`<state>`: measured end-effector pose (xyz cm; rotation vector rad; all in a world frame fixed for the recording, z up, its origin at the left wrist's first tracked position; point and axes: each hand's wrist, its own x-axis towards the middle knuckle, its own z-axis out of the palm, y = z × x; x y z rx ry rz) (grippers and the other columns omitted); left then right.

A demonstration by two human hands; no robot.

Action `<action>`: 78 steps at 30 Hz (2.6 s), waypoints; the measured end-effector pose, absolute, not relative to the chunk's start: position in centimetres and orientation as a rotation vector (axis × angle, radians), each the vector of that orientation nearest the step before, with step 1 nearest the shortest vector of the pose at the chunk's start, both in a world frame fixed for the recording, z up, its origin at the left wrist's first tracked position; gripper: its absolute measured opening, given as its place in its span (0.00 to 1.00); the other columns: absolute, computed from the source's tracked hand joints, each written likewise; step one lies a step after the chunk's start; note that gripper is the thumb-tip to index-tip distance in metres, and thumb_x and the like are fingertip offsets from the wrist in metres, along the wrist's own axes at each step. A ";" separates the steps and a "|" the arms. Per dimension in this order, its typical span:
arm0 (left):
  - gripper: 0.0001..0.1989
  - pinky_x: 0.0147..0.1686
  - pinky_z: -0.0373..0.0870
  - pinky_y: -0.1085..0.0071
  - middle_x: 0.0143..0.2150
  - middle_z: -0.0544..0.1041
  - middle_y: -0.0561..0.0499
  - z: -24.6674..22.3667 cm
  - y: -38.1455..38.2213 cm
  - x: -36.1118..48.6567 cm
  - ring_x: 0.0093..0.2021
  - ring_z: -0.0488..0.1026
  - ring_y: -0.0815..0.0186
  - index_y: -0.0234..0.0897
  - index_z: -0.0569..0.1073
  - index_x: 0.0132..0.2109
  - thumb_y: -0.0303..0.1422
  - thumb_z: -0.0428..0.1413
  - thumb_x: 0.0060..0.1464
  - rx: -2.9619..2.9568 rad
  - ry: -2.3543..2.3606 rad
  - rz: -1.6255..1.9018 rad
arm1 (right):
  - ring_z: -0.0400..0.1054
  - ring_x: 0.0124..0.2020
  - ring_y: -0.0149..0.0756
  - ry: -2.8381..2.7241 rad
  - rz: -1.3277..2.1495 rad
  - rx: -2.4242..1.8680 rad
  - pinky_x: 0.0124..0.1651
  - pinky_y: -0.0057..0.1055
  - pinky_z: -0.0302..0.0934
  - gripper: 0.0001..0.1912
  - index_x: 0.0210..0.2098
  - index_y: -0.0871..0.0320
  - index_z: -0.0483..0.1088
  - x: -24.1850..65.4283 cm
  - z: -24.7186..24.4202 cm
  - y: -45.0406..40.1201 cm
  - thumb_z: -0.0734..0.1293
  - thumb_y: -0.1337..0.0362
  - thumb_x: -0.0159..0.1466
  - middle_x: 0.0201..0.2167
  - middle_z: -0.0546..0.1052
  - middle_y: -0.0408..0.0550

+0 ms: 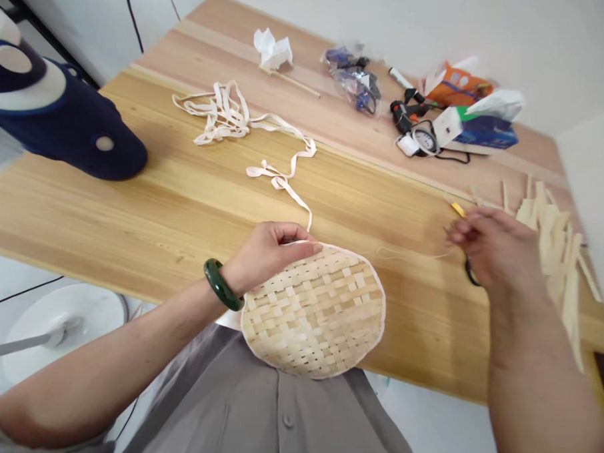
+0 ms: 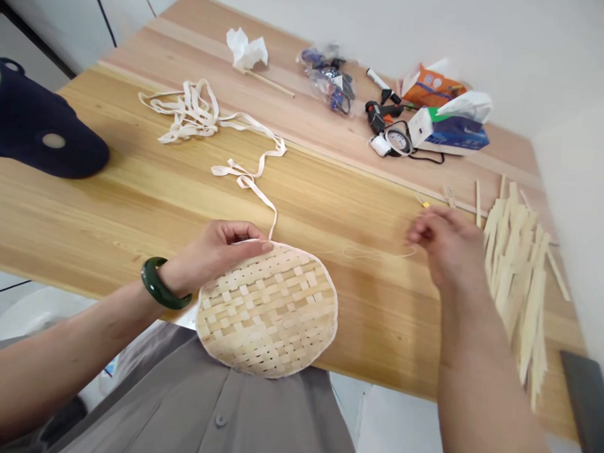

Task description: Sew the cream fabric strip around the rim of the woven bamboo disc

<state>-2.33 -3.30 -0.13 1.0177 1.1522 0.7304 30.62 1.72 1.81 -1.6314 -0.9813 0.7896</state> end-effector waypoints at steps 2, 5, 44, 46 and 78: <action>0.12 0.22 0.60 0.78 0.24 0.74 0.56 0.1 -3.2 -2.0 0.23 0.66 0.73 0.35 0.75 0.29 0.39 0.64 0.49 1.055 1.160 0.723 | 0.73 0.27 0.35 -1.197 1.050 -1.494 0.38 0.38 0.70 0.03 0.28 0.57 0.75 26.4 2.5 0.6 0.72 0.68 0.53 0.27 0.76 0.47; 0.12 0.22 0.60 0.77 0.24 0.73 0.55 0.2 -3.2 -1.7 0.23 0.65 0.73 0.35 0.76 0.29 0.39 0.64 0.49 1.100 1.185 0.720 | 0.74 0.46 0.37 -1.631 1.236 -1.398 0.53 0.37 0.67 0.03 0.32 0.56 0.75 21.3 3.3 -1.3 0.71 0.64 0.58 0.42 0.79 0.49; 0.13 0.28 0.69 0.74 0.30 0.81 0.50 1.0 -2.6 -1.8 0.28 0.75 0.68 0.34 0.81 0.35 0.41 0.62 0.52 0.920 1.190 0.662 | 0.71 0.30 0.32 -1.867 1.119 -1.579 0.33 0.28 0.63 0.05 0.34 0.56 0.74 18.8 3.2 -3.9 0.65 0.65 0.62 0.29 0.78 0.43; 0.16 0.30 0.70 0.73 0.32 0.82 0.48 1.2 -2.6 -1.5 0.30 0.76 0.66 0.34 0.82 0.36 0.44 0.60 0.54 0.914 1.197 0.676 | 0.71 0.29 0.32 -1.888 1.094 -1.571 0.34 0.28 0.63 0.05 0.34 0.55 0.74 18.8 3.3 -4.0 0.65 0.64 0.62 0.29 0.78 0.43; 0.08 0.27 0.67 0.79 0.29 0.80 0.52 1.5 -2.9 -1.7 0.27 0.73 0.73 0.34 0.82 0.35 0.36 0.65 0.50 0.939 1.110 0.589 | 0.73 0.34 0.32 -1.547 1.858 -1.348 0.38 0.28 0.65 0.10 0.33 0.56 0.80 20.7 1.6 -0.3 0.74 0.56 0.56 0.33 0.81 0.44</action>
